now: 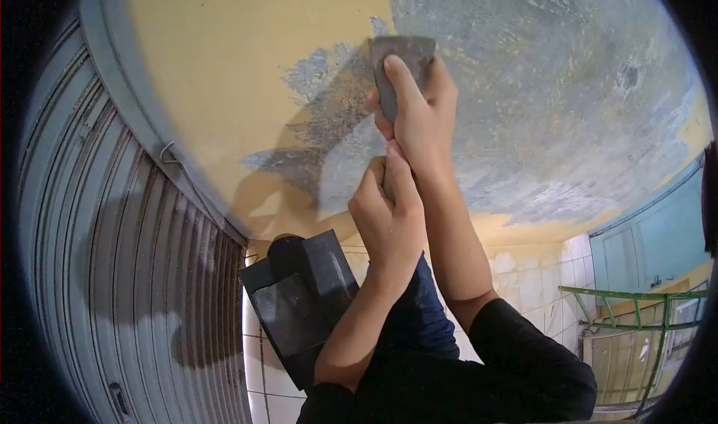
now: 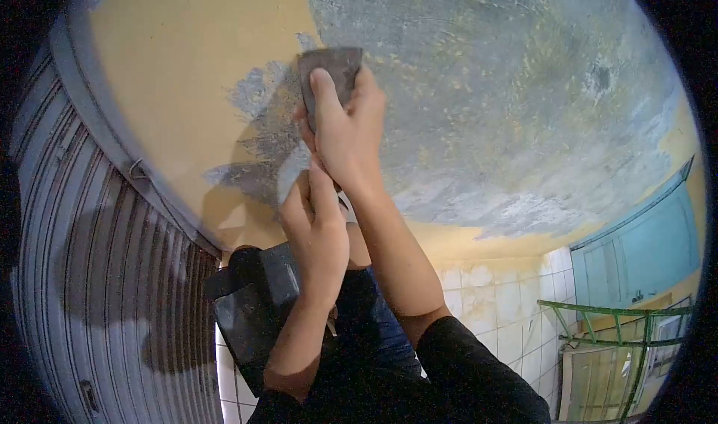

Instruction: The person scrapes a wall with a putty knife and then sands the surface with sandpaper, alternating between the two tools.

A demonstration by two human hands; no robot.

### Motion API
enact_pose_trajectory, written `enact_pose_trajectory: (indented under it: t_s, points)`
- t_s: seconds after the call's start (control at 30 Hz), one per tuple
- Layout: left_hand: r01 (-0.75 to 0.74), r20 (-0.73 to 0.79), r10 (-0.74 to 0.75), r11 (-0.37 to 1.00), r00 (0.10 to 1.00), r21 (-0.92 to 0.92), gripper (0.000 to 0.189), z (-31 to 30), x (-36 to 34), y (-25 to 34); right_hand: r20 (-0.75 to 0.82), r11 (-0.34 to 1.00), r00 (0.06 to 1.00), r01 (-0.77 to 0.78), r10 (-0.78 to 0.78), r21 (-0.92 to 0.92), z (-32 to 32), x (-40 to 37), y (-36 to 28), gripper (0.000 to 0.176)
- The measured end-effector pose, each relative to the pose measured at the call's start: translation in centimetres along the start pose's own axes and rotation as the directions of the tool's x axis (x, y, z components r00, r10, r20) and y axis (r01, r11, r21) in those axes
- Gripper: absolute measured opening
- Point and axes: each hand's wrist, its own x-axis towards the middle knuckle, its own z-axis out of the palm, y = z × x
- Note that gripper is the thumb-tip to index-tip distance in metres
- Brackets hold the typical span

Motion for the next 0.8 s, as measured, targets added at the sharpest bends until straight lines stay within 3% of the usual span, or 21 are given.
enact_pose_trajectory:
  t_s: [0.07, 0.13, 0.27, 0.33, 0.57, 0.63, 0.8]
  points:
    - [-0.023, 0.009, 0.023, 1.000, 1.000, 0.006, 0.043, -0.1, 0.8, 1.1, -0.015, 1.000, 1.000, 0.027, -0.027, -0.002, 0.6, 0.7, -1.1, 0.012]
    - [0.026, 0.007, -0.026, 0.995, 1.000, -0.096, 0.042, -0.1, 1.3, 1.9, 0.095, 1.000, 0.995, 0.003, 0.000, -0.026, 0.6, 1.1, -2.0, 0.012]
    - [-0.004, -0.012, 0.003, 0.998, 1.000, -0.060, 0.040, -0.3, 0.9, 0.3, 0.042, 0.998, 0.998, 0.048, -0.049, 0.031, 0.7, 0.7, -0.4, 0.017]
    - [0.028, -0.019, -0.030, 0.998, 0.999, -0.052, 0.040, -0.2, -0.2, 0.0, -0.058, 0.998, 0.998, 0.023, -0.019, 0.060, 0.4, -0.2, 0.4, 0.017]
    - [0.130, 0.014, -0.130, 0.991, 0.991, 0.041, 0.041, -0.1, -2.7, -3.2, 0.045, 0.987, 0.987, -0.149, 0.152, -0.055, -3.8, -2.2, 2.4, 0.014]
    - [0.141, 0.020, -0.143, 0.988, 0.990, 0.061, 0.041, -0.1, -2.2, -2.9, 0.058, 0.992, 0.991, -0.119, 0.122, -0.051, -3.4, -1.9, 2.0, 0.015]
    - [0.005, 0.004, -0.005, 1.000, 1.000, -0.006, 0.042, -0.2, 0.1, 0.0, -0.017, 1.000, 1.000, 0.008, -0.008, -0.008, 0.4, 0.1, 0.1, 0.018]
